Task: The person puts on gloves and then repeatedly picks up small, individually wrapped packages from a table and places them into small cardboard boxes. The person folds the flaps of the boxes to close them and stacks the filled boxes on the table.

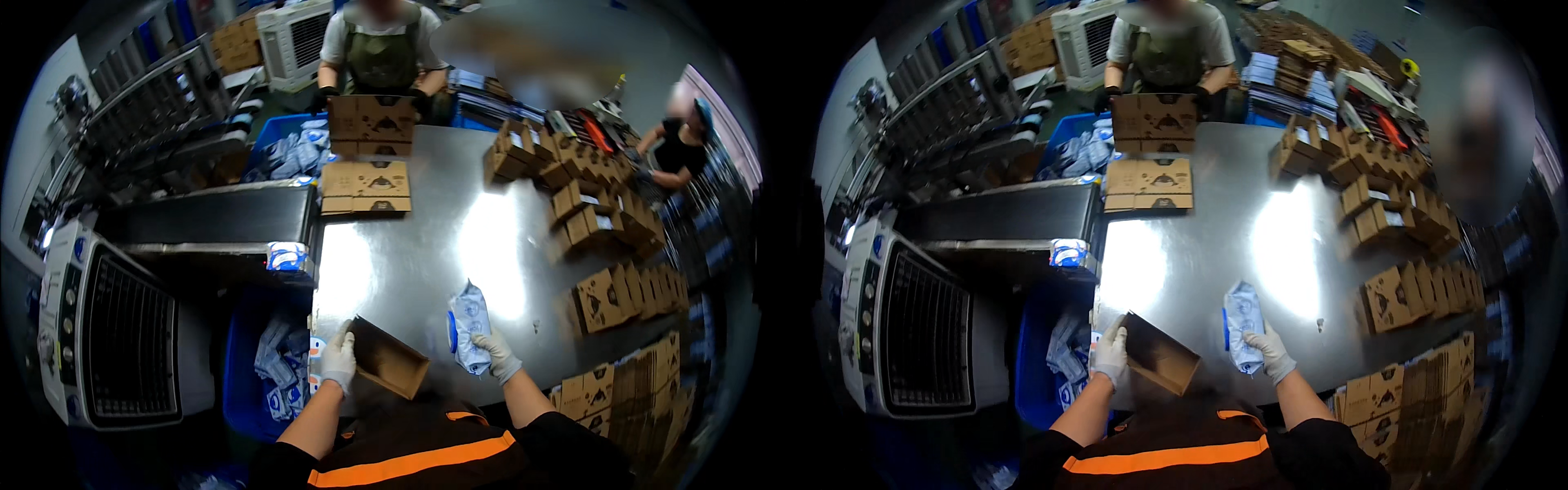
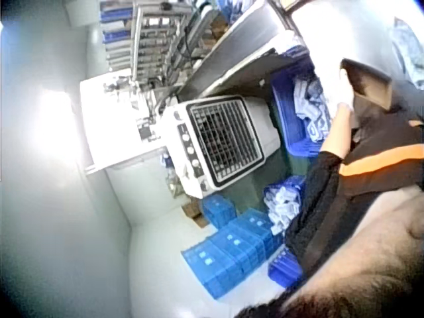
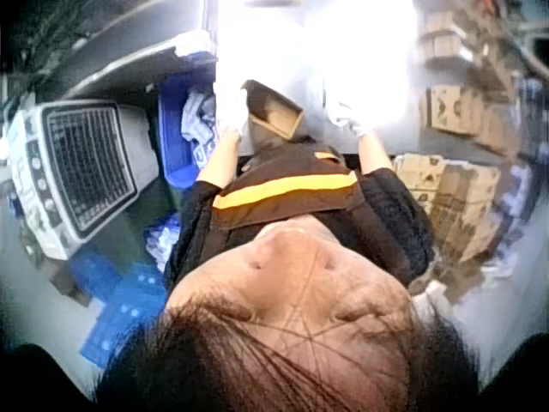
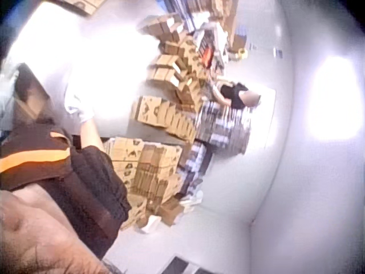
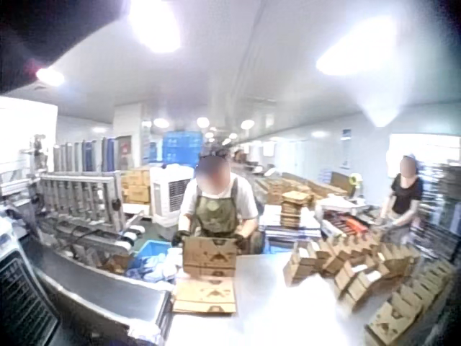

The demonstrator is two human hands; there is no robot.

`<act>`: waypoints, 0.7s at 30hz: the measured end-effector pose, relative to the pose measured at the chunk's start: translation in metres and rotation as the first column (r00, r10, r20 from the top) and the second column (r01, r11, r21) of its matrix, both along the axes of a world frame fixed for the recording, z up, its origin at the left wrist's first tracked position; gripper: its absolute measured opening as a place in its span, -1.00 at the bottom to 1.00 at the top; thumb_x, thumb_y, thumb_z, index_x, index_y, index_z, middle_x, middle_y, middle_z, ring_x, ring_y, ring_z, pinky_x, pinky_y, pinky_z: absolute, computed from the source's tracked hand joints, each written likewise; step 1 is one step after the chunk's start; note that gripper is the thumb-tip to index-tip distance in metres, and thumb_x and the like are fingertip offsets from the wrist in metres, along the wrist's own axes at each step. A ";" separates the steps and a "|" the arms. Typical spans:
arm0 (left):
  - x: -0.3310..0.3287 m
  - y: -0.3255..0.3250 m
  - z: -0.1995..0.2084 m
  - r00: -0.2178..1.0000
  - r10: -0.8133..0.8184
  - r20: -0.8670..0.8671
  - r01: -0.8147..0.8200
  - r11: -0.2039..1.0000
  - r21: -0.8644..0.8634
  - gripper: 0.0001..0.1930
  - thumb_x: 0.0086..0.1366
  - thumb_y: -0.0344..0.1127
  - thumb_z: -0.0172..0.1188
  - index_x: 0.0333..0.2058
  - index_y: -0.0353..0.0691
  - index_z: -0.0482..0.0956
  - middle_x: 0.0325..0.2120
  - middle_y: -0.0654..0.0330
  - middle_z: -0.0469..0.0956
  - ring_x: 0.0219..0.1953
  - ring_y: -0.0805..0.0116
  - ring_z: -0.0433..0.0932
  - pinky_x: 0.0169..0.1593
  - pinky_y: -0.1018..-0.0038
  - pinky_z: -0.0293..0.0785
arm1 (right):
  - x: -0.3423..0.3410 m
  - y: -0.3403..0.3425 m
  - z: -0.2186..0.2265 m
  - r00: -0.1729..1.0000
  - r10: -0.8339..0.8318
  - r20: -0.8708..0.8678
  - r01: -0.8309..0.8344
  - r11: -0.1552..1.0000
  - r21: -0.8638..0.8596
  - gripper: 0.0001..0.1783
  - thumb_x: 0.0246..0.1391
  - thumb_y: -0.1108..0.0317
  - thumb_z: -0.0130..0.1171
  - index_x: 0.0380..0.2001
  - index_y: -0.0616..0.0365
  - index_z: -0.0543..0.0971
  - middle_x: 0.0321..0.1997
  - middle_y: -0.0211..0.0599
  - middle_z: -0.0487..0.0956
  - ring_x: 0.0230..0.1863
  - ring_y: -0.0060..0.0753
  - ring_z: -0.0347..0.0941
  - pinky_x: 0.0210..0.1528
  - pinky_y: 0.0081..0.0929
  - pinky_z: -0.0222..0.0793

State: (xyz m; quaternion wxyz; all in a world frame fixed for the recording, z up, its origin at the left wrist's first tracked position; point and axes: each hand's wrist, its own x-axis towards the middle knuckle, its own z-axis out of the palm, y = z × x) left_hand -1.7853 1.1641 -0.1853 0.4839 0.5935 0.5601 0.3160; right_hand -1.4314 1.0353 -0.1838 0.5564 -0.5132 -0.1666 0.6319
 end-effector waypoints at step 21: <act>0.075 -0.048 0.000 0.874 -0.165 0.458 0.279 0.940 -0.194 -0.58 0.50 -0.36 -0.05 0.25 -0.41 0.40 0.17 0.05 0.49 0.19 0.30 0.44 0.26 0.46 0.32 | -0.126 -0.018 0.040 -0.031 0.708 0.706 -0.220 0.684 -0.696 -0.44 0.30 0.14 -0.04 0.31 0.08 0.30 -0.01 0.03 0.62 0.01 0.05 0.56 0.12 -0.12 0.43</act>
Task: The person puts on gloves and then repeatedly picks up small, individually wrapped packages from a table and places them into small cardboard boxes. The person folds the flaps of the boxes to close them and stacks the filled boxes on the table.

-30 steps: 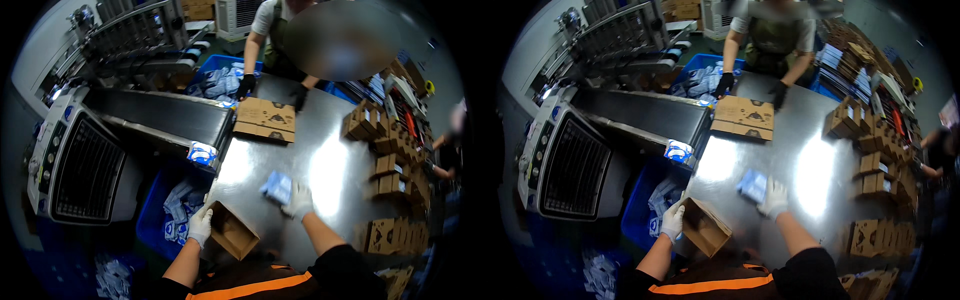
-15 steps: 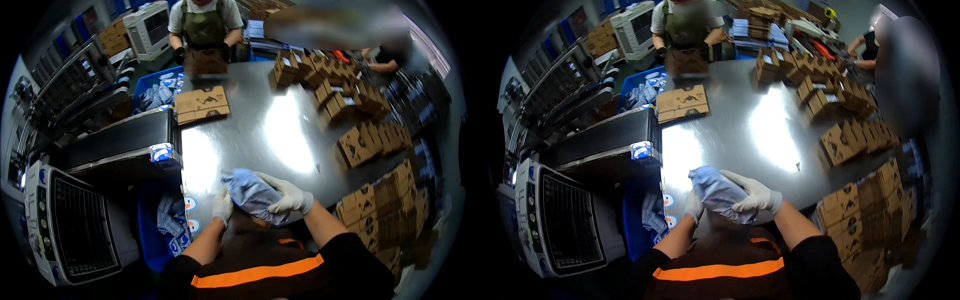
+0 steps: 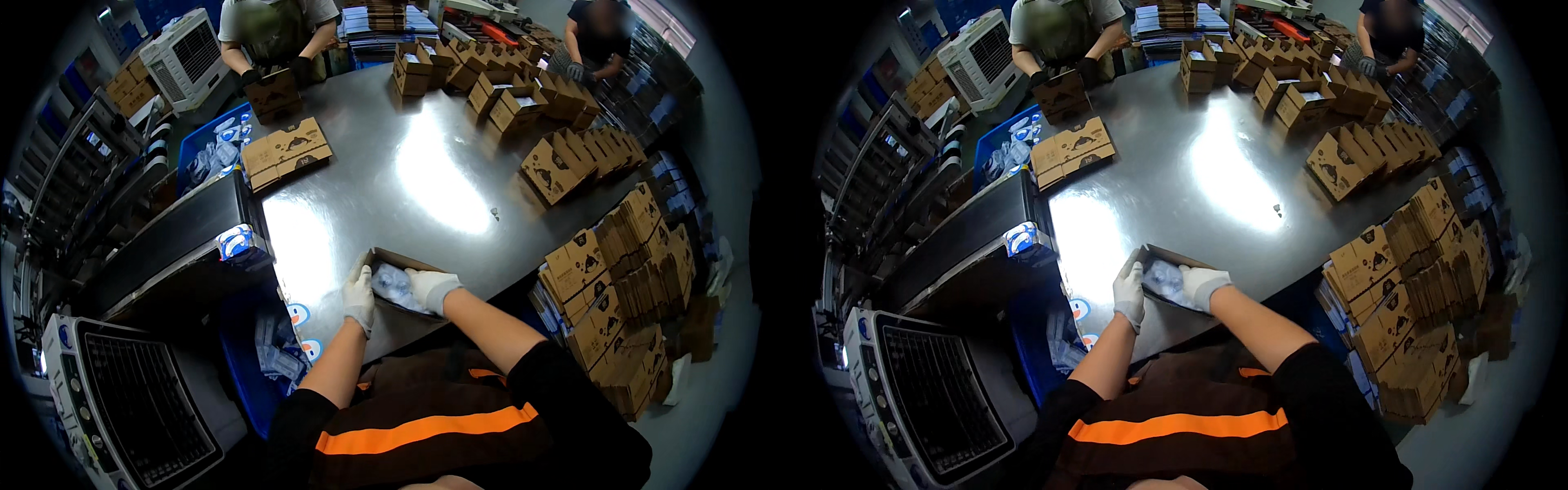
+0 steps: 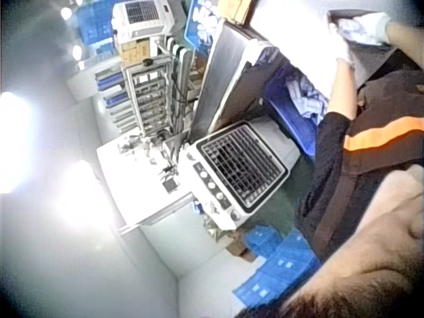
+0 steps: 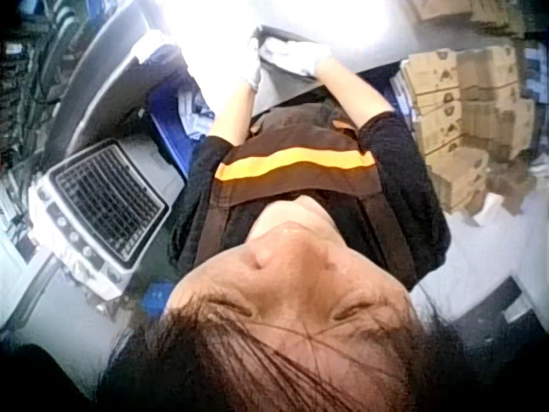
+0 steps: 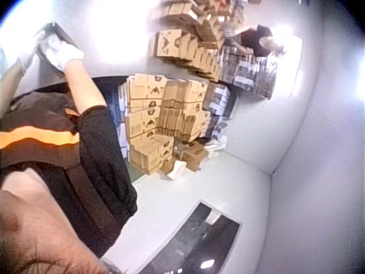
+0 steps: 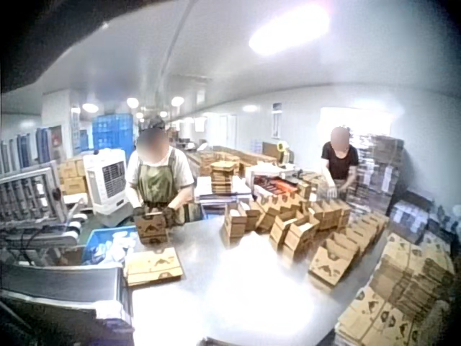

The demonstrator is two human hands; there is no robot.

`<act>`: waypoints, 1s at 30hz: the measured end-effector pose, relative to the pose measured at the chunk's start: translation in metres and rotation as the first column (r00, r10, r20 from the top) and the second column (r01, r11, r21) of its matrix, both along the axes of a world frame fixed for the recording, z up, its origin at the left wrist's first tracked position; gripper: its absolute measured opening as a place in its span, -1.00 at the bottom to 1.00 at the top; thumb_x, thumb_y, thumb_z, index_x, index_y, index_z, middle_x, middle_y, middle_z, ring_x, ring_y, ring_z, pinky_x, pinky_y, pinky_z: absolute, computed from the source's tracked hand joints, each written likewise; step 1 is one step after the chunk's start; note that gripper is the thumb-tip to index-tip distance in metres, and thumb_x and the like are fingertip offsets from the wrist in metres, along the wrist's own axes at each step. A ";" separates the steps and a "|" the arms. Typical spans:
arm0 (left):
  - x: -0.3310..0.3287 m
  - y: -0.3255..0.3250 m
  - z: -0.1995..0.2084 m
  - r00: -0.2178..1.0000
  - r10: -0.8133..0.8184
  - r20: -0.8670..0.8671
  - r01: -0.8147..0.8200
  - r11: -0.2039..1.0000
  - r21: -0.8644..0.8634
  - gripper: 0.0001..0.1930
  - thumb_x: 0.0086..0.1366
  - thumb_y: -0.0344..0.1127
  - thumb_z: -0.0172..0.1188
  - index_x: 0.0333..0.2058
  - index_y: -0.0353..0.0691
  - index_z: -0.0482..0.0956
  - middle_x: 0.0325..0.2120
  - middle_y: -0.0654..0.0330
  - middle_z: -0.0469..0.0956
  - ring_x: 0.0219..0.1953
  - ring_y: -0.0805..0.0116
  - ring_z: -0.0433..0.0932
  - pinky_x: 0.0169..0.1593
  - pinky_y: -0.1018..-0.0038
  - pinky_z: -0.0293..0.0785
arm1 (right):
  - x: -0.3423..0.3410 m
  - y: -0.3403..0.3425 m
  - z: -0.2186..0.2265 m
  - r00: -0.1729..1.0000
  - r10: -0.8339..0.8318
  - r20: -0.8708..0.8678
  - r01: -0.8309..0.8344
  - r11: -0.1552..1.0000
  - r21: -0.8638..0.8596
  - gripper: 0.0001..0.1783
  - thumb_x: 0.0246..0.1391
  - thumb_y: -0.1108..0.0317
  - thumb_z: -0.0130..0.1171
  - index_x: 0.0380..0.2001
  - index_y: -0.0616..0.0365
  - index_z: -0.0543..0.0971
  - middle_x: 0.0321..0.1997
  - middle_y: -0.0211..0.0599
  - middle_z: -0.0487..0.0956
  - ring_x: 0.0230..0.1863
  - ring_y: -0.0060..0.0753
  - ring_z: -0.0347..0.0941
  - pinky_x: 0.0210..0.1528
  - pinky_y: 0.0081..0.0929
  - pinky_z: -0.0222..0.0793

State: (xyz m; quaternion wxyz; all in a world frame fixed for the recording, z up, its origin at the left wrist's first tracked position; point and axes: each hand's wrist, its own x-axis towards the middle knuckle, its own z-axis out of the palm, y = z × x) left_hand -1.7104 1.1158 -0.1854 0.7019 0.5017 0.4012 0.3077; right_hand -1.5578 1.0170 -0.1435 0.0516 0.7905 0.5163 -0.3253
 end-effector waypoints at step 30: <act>-0.053 -0.189 -0.091 0.804 -0.163 -0.572 -0.083 0.921 -0.380 -0.44 0.37 0.02 -0.03 0.22 -0.16 0.48 0.25 0.09 0.44 0.34 0.14 0.32 0.39 0.31 0.15 | 0.318 -0.068 -0.001 0.761 -0.480 0.437 0.093 0.747 0.658 -0.33 0.18 0.35 0.26 0.33 0.11 0.31 0.39 -0.11 0.33 0.37 -0.03 0.27 0.38 -0.19 0.22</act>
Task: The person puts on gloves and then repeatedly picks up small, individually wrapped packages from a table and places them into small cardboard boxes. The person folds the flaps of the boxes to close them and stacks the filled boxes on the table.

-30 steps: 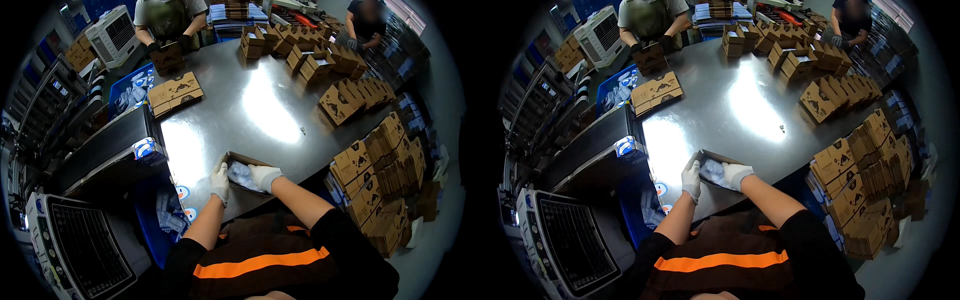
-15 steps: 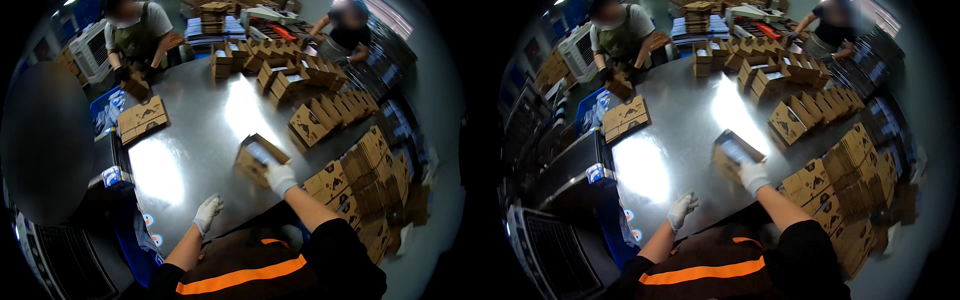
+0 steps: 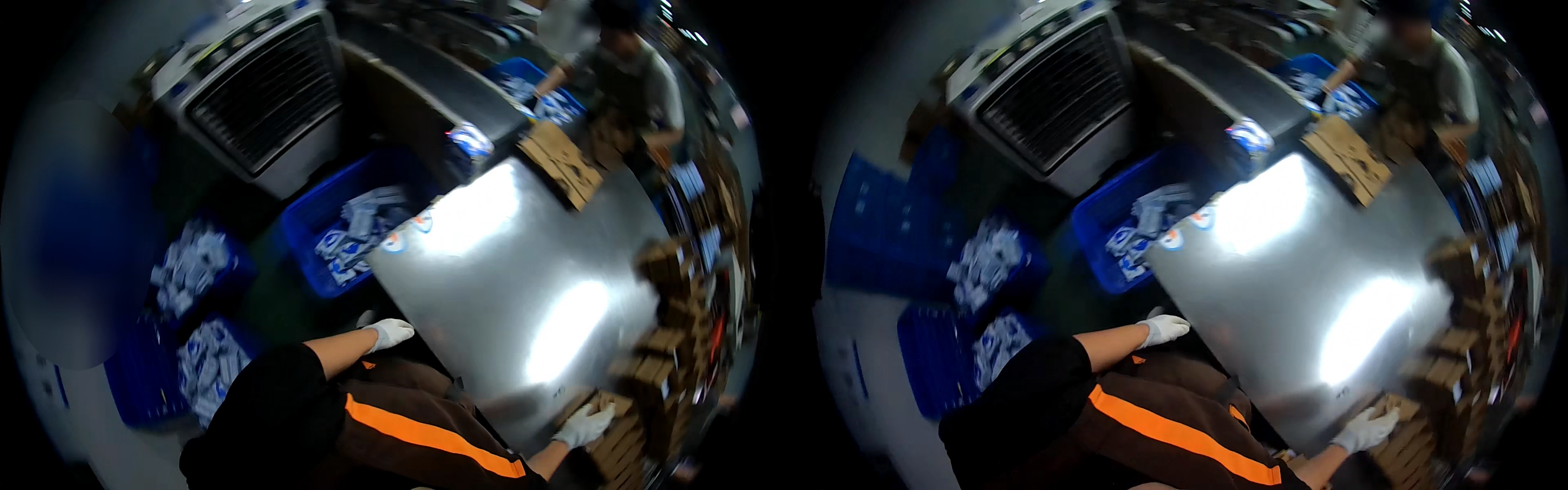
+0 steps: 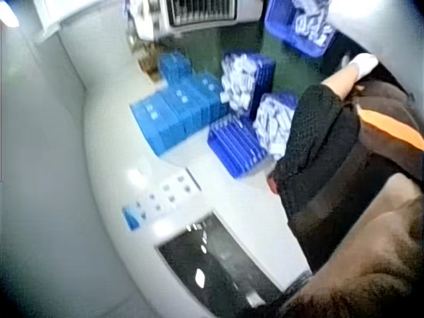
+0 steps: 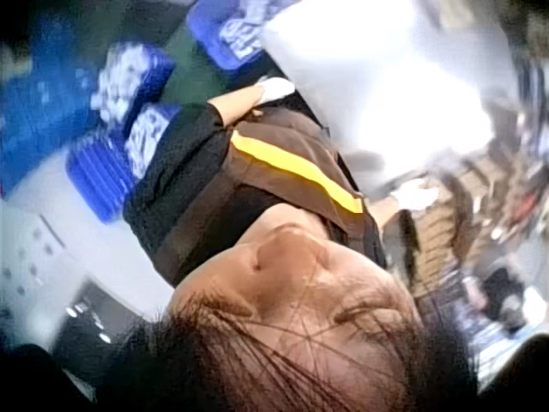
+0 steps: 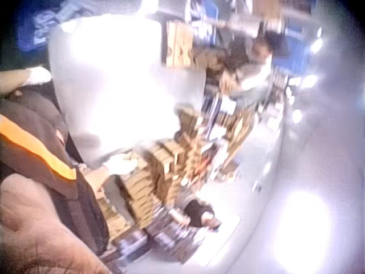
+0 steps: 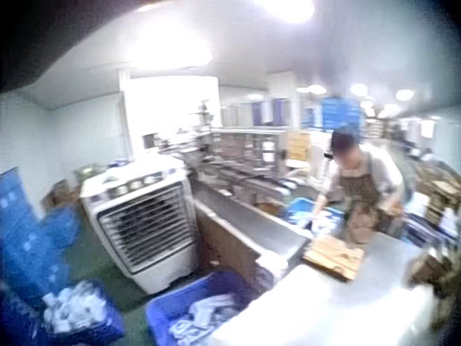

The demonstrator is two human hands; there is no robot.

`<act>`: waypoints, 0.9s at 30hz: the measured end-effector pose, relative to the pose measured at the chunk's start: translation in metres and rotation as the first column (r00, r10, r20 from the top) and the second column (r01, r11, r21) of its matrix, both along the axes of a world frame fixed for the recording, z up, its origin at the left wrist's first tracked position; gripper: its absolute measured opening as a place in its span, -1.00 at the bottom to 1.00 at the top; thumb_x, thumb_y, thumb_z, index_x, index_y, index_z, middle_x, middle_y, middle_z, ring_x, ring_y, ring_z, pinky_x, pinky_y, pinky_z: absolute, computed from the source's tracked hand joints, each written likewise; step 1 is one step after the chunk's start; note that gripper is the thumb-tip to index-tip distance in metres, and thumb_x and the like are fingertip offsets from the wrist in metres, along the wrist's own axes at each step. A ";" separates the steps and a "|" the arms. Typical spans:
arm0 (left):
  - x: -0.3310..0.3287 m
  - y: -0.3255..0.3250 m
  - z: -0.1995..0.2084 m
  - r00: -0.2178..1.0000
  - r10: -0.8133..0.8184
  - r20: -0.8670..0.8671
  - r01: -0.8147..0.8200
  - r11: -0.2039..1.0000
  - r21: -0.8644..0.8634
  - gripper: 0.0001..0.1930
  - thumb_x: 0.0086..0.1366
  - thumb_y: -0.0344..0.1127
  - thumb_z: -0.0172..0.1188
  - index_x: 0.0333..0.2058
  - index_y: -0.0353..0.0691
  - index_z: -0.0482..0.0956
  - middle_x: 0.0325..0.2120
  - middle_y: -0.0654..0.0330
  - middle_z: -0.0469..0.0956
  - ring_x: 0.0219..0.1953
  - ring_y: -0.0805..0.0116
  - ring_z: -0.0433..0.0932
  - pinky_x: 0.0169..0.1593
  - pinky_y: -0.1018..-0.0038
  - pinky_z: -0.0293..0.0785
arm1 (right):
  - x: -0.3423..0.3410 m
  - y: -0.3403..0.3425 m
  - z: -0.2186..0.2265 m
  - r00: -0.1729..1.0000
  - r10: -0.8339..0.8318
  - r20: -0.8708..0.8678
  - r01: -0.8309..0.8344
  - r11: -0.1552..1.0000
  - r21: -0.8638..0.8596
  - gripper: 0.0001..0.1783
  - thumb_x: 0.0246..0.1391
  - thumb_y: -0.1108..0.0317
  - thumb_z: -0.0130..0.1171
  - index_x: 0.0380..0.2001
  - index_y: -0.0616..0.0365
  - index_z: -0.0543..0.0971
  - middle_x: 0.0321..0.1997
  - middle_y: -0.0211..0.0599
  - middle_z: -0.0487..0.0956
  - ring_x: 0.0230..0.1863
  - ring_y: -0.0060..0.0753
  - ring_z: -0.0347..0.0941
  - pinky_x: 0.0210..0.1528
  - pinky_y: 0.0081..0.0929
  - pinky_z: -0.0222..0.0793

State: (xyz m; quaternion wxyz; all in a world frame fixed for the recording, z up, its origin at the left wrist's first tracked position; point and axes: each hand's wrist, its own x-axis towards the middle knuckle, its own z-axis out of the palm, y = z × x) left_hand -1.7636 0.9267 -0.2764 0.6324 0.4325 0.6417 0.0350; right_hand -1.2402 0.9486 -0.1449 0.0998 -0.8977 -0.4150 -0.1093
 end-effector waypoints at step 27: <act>-0.415 -0.072 -0.371 0.147 0.988 -0.037 -0.967 0.136 -0.216 -0.25 -0.02 0.10 0.49 0.05 -0.28 0.55 0.05 -0.07 0.57 0.14 0.06 0.51 0.21 0.20 0.38 | -0.658 0.210 -0.163 0.262 0.696 -0.668 -0.939 0.023 -0.344 -0.77 0.14 0.39 0.24 -0.12 0.15 0.67 -0.19 -0.05 0.69 -0.14 -0.08 0.62 -0.06 -0.24 0.50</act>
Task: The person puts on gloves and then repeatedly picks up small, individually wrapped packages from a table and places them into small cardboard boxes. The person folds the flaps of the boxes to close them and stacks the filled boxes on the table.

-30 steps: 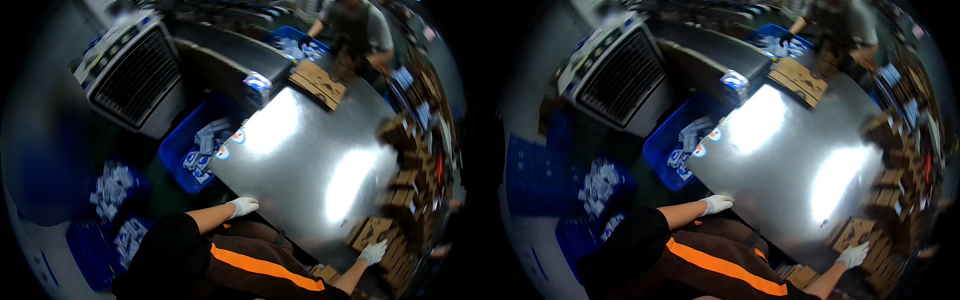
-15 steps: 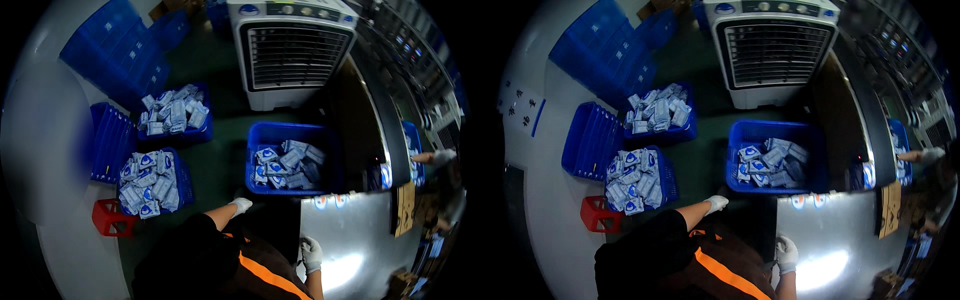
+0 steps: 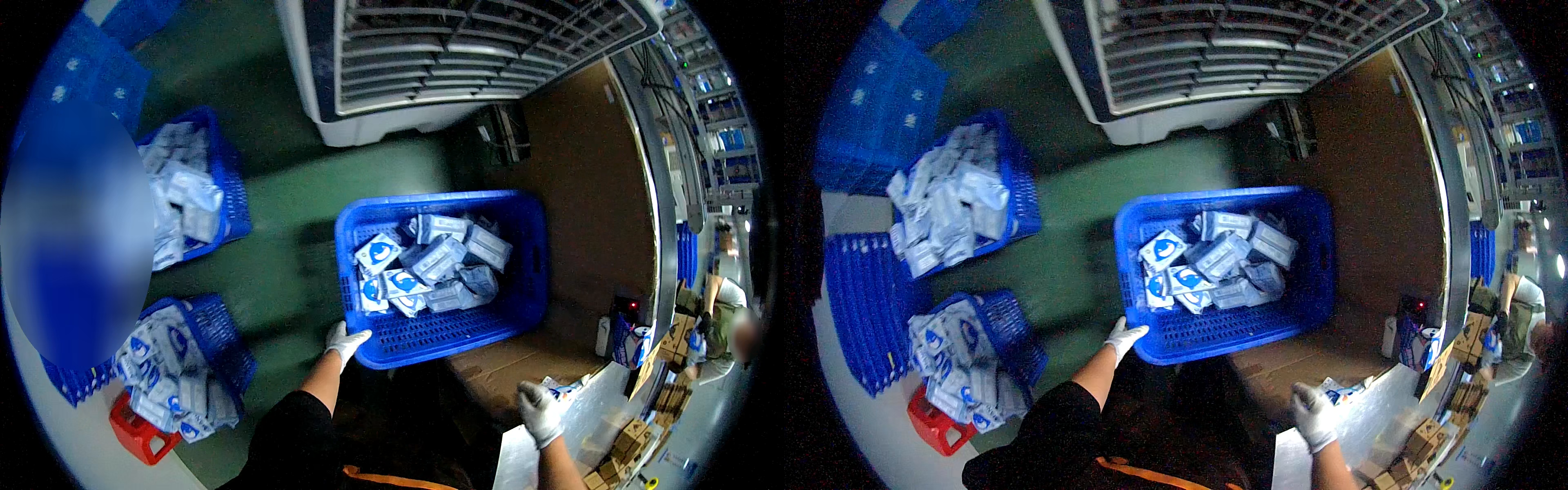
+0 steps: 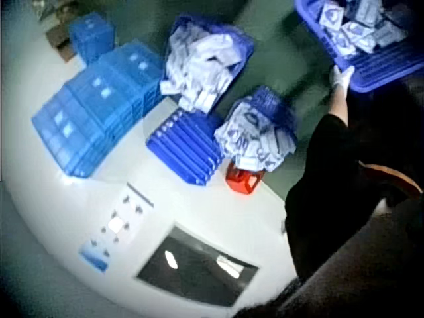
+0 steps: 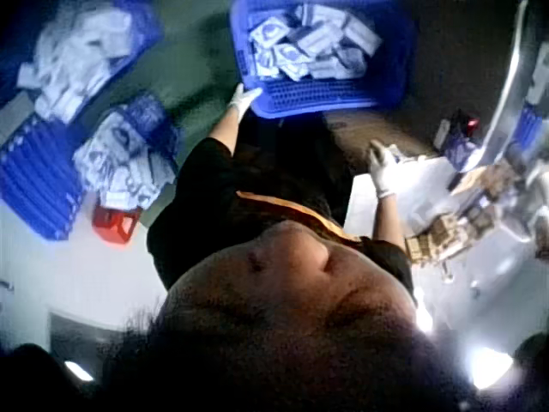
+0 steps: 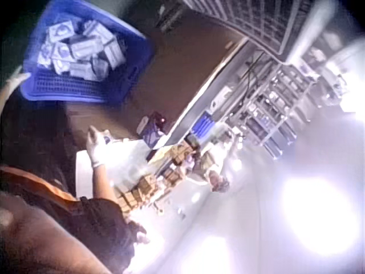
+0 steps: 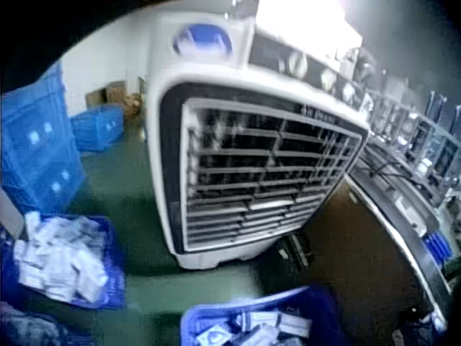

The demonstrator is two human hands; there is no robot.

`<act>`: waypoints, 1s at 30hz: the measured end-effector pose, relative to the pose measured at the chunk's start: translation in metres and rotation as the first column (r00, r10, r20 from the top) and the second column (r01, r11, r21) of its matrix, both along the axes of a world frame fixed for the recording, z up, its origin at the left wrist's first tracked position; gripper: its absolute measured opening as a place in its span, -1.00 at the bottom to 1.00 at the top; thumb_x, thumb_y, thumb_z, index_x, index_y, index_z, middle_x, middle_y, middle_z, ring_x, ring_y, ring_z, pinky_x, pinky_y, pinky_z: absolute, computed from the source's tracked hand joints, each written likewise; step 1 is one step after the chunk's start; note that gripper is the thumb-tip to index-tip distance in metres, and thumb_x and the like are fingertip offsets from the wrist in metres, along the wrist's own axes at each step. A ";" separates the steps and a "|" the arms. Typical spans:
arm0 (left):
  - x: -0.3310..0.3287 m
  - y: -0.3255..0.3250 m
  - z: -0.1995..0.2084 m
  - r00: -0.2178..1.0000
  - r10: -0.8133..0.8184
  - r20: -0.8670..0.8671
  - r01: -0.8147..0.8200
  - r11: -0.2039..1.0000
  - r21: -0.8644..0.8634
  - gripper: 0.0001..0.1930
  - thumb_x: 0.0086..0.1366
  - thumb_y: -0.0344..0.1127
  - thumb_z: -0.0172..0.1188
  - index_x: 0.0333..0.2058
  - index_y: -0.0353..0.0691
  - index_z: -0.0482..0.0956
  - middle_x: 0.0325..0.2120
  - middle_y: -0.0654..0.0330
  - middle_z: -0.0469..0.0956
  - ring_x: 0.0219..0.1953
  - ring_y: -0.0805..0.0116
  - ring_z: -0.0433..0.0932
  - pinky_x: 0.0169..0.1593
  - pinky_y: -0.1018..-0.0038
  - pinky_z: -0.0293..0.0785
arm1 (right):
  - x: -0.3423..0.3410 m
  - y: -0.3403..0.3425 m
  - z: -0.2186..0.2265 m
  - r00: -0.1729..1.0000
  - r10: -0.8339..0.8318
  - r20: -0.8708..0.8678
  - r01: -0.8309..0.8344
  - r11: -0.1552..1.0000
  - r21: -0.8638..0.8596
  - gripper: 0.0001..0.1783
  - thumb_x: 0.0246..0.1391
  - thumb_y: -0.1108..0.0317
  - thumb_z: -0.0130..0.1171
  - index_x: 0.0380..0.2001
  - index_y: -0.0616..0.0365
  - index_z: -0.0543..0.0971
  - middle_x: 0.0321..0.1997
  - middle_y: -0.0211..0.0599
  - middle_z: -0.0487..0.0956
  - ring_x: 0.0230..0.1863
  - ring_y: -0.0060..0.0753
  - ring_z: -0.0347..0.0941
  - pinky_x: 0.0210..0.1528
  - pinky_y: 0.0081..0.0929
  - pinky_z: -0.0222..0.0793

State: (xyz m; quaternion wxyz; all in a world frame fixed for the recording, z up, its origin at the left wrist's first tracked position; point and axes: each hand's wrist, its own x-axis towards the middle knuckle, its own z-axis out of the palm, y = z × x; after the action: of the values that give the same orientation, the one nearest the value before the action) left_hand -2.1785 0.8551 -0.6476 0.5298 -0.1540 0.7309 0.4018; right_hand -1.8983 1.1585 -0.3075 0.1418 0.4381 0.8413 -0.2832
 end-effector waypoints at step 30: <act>-0.033 -0.140 0.287 0.926 0.245 -0.287 -0.279 0.957 -0.083 -0.39 -0.08 -0.57 0.21 0.08 -0.35 0.56 -0.05 0.13 0.64 -0.04 0.18 0.62 0.09 0.27 0.53 | -0.097 0.114 -0.396 0.923 -0.124 0.365 0.206 0.960 -0.192 0.28 -0.27 0.09 0.59 0.44 0.27 0.08 0.35 0.10 0.38 0.34 -0.09 0.36 0.35 -0.31 0.28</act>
State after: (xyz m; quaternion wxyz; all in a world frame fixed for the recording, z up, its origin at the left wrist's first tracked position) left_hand -2.2110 0.7153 -0.3605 0.3546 -0.2255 0.7930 0.4411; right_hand -1.9953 1.2720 -0.7037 0.3135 0.5320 0.7246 -0.3060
